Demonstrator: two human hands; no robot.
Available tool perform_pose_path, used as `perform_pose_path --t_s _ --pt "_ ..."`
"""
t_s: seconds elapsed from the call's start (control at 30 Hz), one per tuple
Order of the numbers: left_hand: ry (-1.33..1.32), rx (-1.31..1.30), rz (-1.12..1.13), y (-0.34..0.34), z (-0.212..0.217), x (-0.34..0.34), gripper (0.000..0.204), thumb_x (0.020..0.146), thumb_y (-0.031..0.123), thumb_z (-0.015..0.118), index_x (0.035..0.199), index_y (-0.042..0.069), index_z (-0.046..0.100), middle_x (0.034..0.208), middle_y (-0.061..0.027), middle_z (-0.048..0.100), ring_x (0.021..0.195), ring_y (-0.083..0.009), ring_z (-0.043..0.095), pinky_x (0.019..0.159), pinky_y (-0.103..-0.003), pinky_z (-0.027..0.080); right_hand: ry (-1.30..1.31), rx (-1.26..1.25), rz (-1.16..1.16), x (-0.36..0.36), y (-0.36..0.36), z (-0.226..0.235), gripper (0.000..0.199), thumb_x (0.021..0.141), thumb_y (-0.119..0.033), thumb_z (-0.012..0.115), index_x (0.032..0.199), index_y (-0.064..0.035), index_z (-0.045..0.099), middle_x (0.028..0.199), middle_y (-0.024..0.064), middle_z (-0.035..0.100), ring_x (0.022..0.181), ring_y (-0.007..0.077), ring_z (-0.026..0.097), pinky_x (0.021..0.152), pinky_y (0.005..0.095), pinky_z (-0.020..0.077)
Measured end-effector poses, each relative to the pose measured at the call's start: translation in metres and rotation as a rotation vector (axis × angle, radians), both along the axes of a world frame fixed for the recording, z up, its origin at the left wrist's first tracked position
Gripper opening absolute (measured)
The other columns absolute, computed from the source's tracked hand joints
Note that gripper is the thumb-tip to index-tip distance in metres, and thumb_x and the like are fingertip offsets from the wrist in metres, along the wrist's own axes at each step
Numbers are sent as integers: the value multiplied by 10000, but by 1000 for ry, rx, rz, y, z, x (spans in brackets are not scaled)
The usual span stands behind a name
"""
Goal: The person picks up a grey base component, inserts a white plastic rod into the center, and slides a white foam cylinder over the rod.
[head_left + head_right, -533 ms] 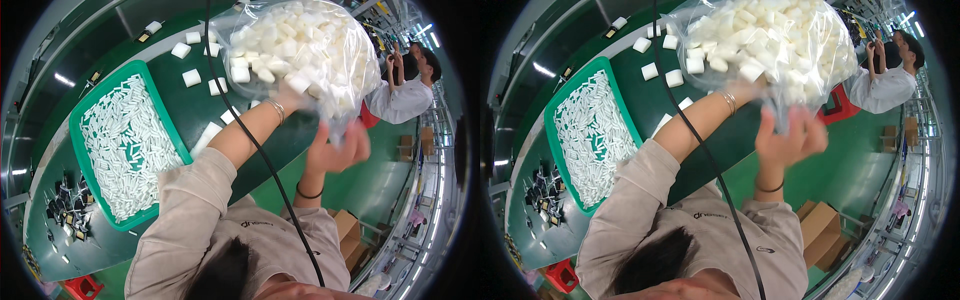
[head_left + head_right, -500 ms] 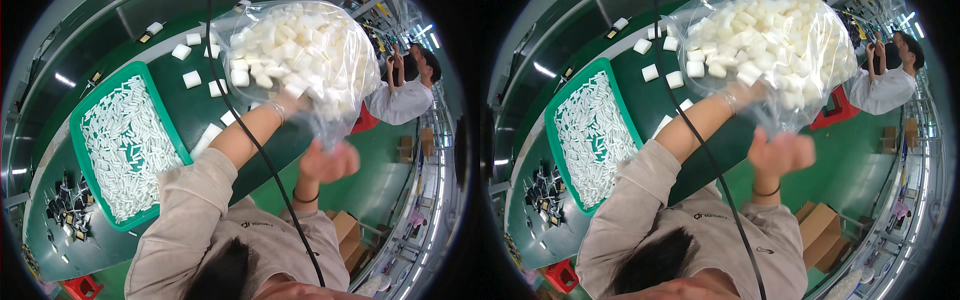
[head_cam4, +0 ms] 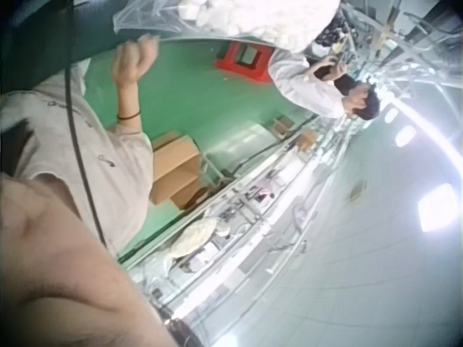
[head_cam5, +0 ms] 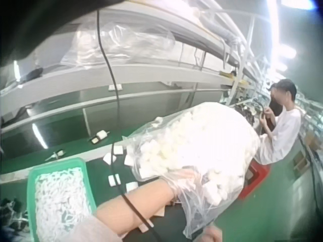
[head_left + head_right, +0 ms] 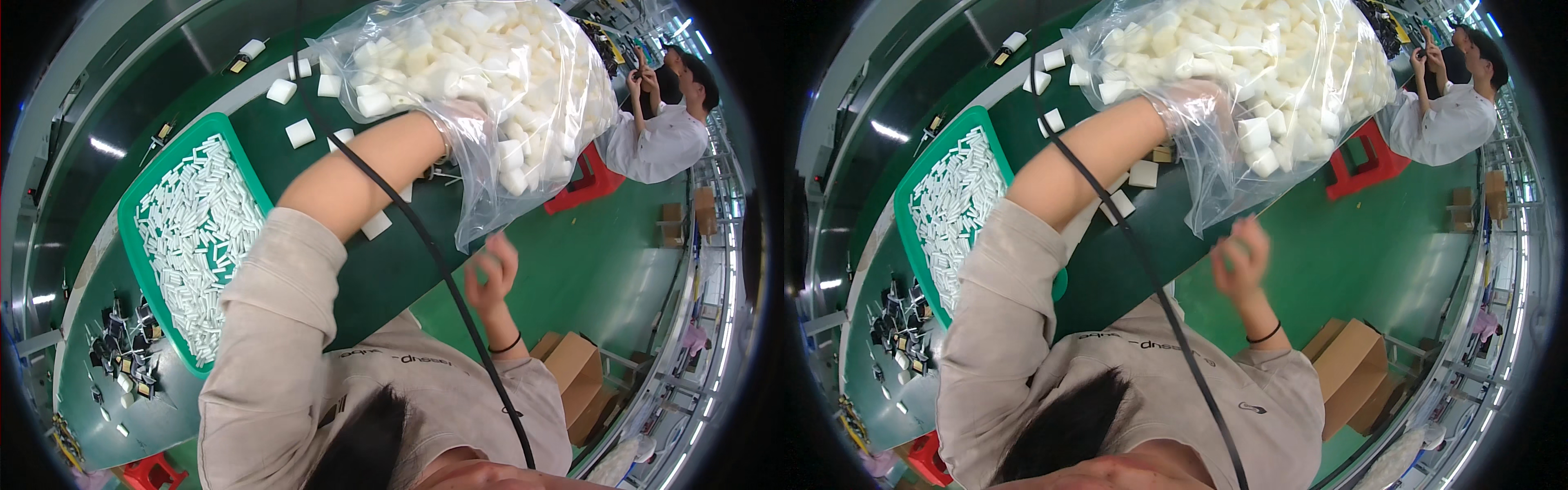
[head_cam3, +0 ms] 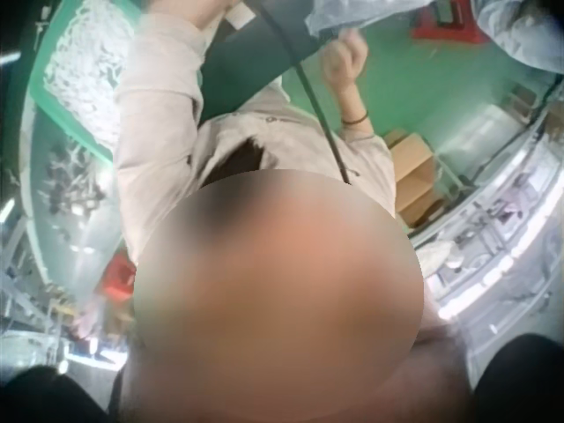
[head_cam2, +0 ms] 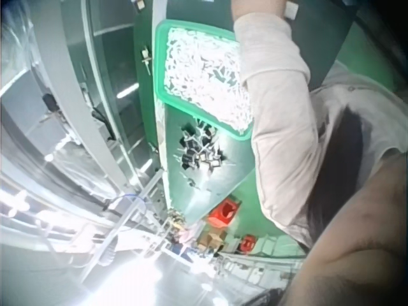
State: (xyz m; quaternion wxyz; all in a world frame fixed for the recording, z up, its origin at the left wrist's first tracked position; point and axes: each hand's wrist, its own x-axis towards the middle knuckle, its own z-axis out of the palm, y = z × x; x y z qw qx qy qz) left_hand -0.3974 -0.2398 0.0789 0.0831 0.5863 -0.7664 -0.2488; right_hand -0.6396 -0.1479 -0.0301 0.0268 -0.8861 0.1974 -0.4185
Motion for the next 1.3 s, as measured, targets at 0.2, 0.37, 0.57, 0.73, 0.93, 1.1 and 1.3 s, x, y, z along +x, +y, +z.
perform_pose_path --t_s 0.2,0.37,0.57,0.73,0.93,1.1,1.3 --pt "116 -201 -254 -20 -62 26 366 581 261 722 908 111 653 911 -110 633 839 -259 600 721 -336 465 342 628 20 27 -105 25 743 578 -358 761 1182 -47 460 1149 146 479 1071 303 434 906 371 355" --pt "0 -153 -296 -4 -58 24 427 518 223 773 909 101 652 918 -119 631 848 -257 599 729 -335 463 460 683 176 47 -133 23 722 617 -374 739 1192 -48 448 1116 117 496 1048 247 449 900 342 369" --pt "-105 -69 -177 18 -51 29 482 468 204 806 910 92 652 919 -127 630 855 -254 598 736 -335 461 362 697 196 70 -121 42 653 674 -352 710 1188 -46 447 1080 92 503 995 213 466 854 325 388" --pt "-277 104 -154 24 -43 32 433 488 195 779 874 47 649 898 -146 627 828 -261 603 707 -353 470 207 854 179 81 -109 58 634 688 -350 703 1181 -43 449 1056 78 506 943 191 484 803 305 409" --pt "-233 219 -99 22 -32 33 390 500 179 755 839 23 644 877 -145 625 789 -268 602 673 -359 475 -46 1164 167 101 -87 66 612 704 -347 695 1173 -39 451 1026 61 510 880 164 505 743 281 434" --pt "-67 656 49 11 -15 56 400 557 210 741 891 31 614 822 -104 609 730 -197 583 594 -304 481 -203 1364 156 120 -67 74 594 717 -345 688 1166 -36 452 1002 47 513 828 142 522 693 261 455" --pt "380 647 178 60 18 111 812 524 52 738 1235 200 375 1039 -66 538 875 -213 553 625 -357 488 -485 1973 486 159 -79 50 208 740 -80 556 907 15 476 719 50 470 560 101 428 425 195 343"
